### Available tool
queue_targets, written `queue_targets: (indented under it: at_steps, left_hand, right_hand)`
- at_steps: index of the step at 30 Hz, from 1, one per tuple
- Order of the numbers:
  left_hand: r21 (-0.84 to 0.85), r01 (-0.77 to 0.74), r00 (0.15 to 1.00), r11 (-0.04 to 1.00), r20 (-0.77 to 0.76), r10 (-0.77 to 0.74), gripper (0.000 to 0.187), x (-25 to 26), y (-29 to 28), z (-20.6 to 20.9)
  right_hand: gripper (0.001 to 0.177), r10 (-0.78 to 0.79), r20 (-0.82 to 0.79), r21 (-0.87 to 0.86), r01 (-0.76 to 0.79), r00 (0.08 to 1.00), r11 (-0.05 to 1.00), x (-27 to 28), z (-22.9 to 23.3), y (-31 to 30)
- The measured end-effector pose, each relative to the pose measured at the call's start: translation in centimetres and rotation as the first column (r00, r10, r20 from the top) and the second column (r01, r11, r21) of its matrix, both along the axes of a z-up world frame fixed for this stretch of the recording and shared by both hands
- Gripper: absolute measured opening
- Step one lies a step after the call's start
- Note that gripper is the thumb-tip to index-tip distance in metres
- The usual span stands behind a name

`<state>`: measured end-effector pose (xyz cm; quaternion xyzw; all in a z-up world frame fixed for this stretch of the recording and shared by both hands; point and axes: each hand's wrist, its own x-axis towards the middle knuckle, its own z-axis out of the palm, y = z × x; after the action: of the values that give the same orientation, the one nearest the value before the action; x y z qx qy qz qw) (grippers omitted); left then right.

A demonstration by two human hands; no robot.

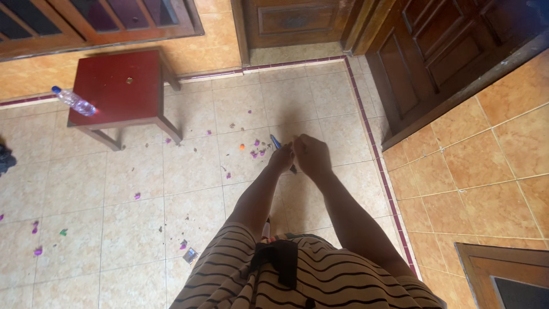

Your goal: The person sweeps a tiled floor using a blue broom, gathering scattered debris such as flower petals and small wrappers into a central pile. The person moves around the room, sweeping near a red table and wooden doors, and continues to consolidate the debris throughout the clip.

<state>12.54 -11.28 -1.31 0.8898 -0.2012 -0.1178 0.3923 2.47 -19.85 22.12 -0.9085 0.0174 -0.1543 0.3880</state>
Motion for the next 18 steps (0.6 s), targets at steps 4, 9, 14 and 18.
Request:
queue_targets:
  at_steps: [4,9,14,18]
  left_hand:
    - [-0.134,0.033,0.999,0.990,0.022,-0.030,0.032,1.0,1.4,-2.7]
    - [0.211,0.105,0.992,0.972,-0.094,-0.087,0.023,0.7,6.8,-4.7]
    - [0.415,0.141,0.969,0.899,-0.242,-0.040,0.022,1.2,12.1,-5.6]
    - [0.473,0.238,0.960,0.849,-0.248,-0.131,0.022,3.8,14.3,-5.3]
  right_hand:
    - [0.031,-0.040,-0.048,0.051,0.043,0.998,0.998,2.7,-4.2,0.8]
    - [0.039,0.022,-0.165,0.239,0.019,0.986,0.971,5.6,-10.5,1.0]
    - [0.036,0.063,-0.437,0.609,0.243,0.897,0.755,7.8,-13.3,2.4]
    - [0.033,0.069,-0.474,0.691,0.322,0.878,0.648,9.5,-11.3,3.2]
